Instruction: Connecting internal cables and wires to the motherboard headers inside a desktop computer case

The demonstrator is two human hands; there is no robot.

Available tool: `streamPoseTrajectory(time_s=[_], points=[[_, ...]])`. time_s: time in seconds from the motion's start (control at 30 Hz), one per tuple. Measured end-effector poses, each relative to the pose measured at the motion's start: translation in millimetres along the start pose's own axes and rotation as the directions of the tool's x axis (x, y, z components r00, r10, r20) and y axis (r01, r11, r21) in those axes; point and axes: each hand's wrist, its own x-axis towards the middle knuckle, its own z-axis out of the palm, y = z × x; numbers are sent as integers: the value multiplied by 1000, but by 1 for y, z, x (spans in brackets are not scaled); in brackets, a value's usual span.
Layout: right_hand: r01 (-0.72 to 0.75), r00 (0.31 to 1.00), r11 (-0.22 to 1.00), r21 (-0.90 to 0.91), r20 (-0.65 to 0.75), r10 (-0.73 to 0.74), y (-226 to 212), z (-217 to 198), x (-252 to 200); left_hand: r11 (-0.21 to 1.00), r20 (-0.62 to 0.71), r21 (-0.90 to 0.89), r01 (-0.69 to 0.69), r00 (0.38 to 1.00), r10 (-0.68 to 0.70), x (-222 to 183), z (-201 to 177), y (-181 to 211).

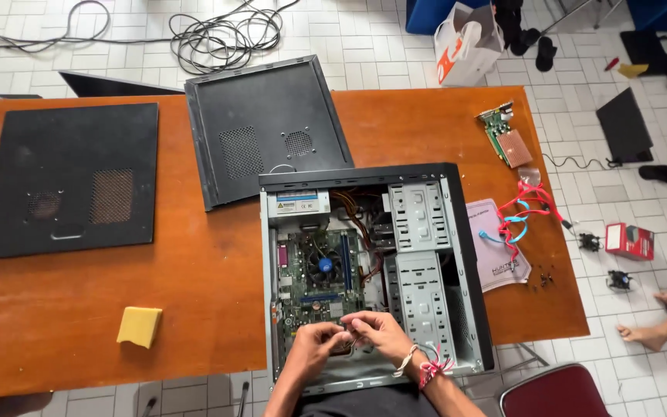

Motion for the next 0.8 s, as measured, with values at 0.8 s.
streamPoseTrajectory(time_s=[0.8], points=[[-165,962,900,404,-133,236,7,-9,1,949,96,-262,173,984,-153,-5,5,6]])
